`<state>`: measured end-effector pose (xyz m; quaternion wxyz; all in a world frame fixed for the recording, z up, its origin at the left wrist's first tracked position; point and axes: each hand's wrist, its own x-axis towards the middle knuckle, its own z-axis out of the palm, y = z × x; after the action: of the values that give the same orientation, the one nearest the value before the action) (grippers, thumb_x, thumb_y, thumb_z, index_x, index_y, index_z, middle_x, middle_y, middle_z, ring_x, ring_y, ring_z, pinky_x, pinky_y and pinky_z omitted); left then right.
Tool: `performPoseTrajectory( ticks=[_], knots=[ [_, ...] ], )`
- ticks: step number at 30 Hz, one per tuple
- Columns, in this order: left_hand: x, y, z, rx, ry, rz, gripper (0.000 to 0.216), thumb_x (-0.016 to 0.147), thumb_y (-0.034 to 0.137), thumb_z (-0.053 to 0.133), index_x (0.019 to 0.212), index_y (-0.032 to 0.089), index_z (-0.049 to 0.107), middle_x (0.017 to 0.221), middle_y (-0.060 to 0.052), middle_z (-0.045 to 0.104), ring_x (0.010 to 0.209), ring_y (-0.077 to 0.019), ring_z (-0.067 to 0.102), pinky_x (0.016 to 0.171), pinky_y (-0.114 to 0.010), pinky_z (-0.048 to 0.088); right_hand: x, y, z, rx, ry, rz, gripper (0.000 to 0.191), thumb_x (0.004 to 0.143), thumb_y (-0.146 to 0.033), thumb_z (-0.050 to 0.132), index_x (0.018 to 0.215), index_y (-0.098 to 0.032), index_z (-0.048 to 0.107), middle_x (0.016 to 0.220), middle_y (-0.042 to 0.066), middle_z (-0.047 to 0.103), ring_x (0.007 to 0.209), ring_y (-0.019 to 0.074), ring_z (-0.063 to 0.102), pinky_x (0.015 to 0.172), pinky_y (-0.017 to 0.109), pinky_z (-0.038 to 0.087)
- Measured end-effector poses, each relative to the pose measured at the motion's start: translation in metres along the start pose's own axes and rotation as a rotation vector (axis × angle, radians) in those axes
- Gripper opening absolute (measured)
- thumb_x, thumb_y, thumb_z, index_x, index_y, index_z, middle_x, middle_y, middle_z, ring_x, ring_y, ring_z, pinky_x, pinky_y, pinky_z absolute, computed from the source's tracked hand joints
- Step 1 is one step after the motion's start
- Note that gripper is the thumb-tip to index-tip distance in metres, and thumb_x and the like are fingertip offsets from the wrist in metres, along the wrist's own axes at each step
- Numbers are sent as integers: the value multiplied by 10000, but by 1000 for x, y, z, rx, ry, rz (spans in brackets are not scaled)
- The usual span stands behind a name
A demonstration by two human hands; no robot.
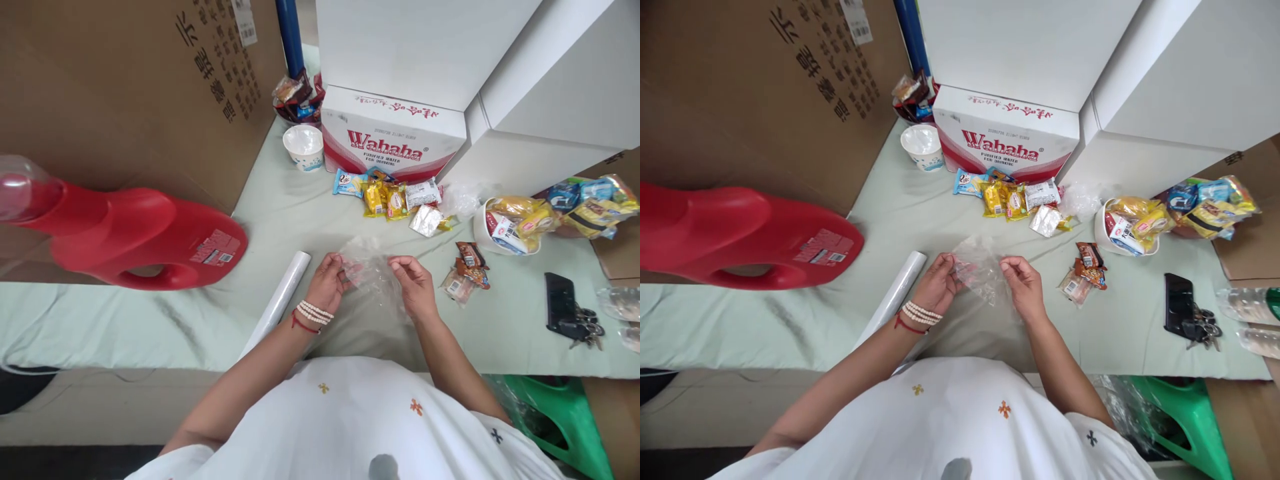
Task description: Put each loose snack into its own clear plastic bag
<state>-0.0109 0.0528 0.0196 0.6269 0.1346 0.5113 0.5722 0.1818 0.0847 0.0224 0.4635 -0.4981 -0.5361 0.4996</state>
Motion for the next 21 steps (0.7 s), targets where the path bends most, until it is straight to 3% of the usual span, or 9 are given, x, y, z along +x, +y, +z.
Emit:
performPoseTrajectory(
  ticks=[3, 5, 8, 10, 12, 15, 18, 21],
  knots=[
    [12, 8, -8, -22, 159, 72, 357, 809, 464, 756, 817, 227, 489, 734, 42, 557, 542, -86, 522, 427, -177, 377, 4, -6, -8, 241, 121, 148, 277, 859, -482, 757, 902, -229, 654, 802, -16, 625, 856, 155, 648, 826, 314, 549],
    [20, 12, -13, 32, 205, 164, 314, 845, 437, 731, 801, 221, 507, 658, 68, 500, 458, -62, 405, 376, -177, 273, 7, -9, -16, 299, 218, 207, 358, 788, -511, 810, 879, -227, 612, 744, -40, 570, 786, 145, 638, 667, 250, 540],
    [24, 15, -16, 153, 194, 298, 308, 895, 474, 677, 791, 218, 542, 549, 90, 428, 403, -69, 337, 371, -203, 270, 6, -13, -25, 250, 233, 203, 380, 787, -530, 805, 866, -231, 584, 696, -57, 512, 684, 128, 603, 522, 194, 464],
    [20, 14, -12, 213, 160, 368, 333, 914, 530, 646, 820, 224, 555, 527, 91, 427, 393, -84, 363, 373, -217, 287, 3, -16, -23, 164, 134, 138, 349, 863, -557, 726, 892, -230, 608, 752, -31, 551, 733, 140, 612, 564, 217, 501],
    [11, 12, -5, 259, 114, 425, 363, 934, 583, 609, 862, 231, 559, 524, 89, 441, 388, -95, 388, 380, -228, 300, 1, -19, -13, 37, 29, 67, 379, 895, -592, 674, 1009, -231, 654, 964, 30, 637, 923, 180, 634, 713, 284, 567],
    [-2, 12, 5, 322, 83, 515, 390, 969, 618, 547, 903, 234, 562, 509, 88, 439, 388, -103, 399, 404, -241, 308, 3, -22, 4, -123, -71, -11, 533, 847, -640, 704, 1197, -241, 654, 1280, 98, 609, 1167, 239, 590, 920, 384, 562],
    [-7, 13, 7, 370, 94, 574, 380, 1007, 591, 489, 915, 230, 564, 517, 79, 449, 419, -111, 418, 448, -247, 348, 8, -26, 14, -195, -175, -178, 363, 867, -573, 726, 1037, -252, 709, 1204, 81, 640, 1151, 239, 604, 999, 424, 519],
    [-3, 11, -3, 458, 152, 615, 328, 986, 516, 535, 876, 214, 601, 665, 19, 570, 601, -134, 552, 587, -258, 458, 9, -31, 14, -347, -213, -453, 140, 947, -391, 686, 917, -259, 724, 1013, 59, 697, 1045, 227, 615, 979, 426, 502]
  ],
)
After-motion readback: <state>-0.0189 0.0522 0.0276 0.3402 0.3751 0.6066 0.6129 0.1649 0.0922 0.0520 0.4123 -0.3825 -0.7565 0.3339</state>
